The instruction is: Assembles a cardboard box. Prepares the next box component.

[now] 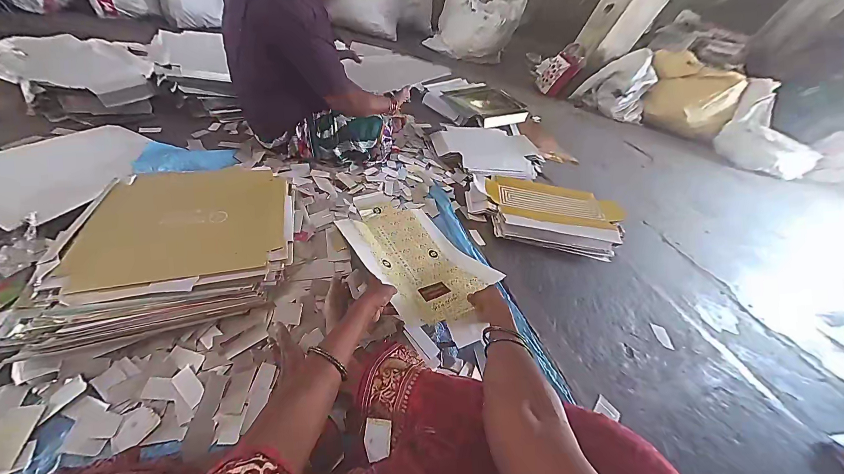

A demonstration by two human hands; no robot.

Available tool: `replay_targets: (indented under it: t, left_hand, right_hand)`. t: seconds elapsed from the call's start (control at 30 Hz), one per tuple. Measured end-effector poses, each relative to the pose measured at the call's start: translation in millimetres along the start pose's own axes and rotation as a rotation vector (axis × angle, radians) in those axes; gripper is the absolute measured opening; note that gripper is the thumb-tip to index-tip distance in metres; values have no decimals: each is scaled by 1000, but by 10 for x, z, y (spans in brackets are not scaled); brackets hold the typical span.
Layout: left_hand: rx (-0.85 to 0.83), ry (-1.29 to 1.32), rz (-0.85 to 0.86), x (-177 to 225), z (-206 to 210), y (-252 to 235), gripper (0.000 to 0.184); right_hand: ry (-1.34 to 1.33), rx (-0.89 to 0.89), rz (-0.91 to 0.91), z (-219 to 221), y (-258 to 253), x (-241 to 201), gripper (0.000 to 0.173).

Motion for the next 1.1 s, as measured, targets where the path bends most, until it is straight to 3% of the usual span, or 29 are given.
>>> replay_targets:
  t: [0.13, 0.2, 0.4, 0.53, 0.63, 0.7, 0.8, 0.87, 1.0, 1.07, 1.1]
  left_hand:
    - [22, -123, 176, 76, 84, 37, 98]
    - [2, -199, 222, 119, 193, 3, 100]
    - [-135, -136, 106, 94, 476, 9, 89]
    - [-188, -251, 22, -73, 291, 122, 87]
    - [-178, -316, 80, -29, 25, 359, 65]
    - [-166, -330, 114, 59, -149, 522, 48]
    - [-171, -335, 166, 232, -375, 683, 37]
    - [-138, -339, 195, 343, -473, 810, 35]
    - [-145, -369, 243, 498, -597, 1042, 37]
    - [-171, -410, 221, 497, -685, 1124, 38]
    - [-166, -419, 208, 480, -760, 1142, 38]
  right_hand:
    - [-264, 41, -79, -84, -241, 152, 62]
    - [-273, 95, -80, -192, -238, 193, 62]
    - [19, 131, 134, -232, 75, 276, 61]
    - [112, 147, 267, -123, 71, 460, 54]
    - [199, 70, 294, -147, 205, 398, 49]
    - [229, 125, 300, -173, 184, 340, 57]
    - [119, 263, 66, -176, 45, 45, 75]
    - [135, 105, -21, 17, -82, -148, 80]
    - [396, -354, 37, 588, 52, -251, 75]
    - [326, -311, -77, 514, 348, -268, 56]
    - [340, -177, -305, 403, 572, -283, 49]
Point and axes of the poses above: each hand's wrist, its own y-axis away from the middle knuckle, its own z-axis out of the palm, x = y × z, the point moved 6 cm from there along -y, towards the middle knuckle, and after that the axes turned 13 degrees about -x, right-handed, at the moved point
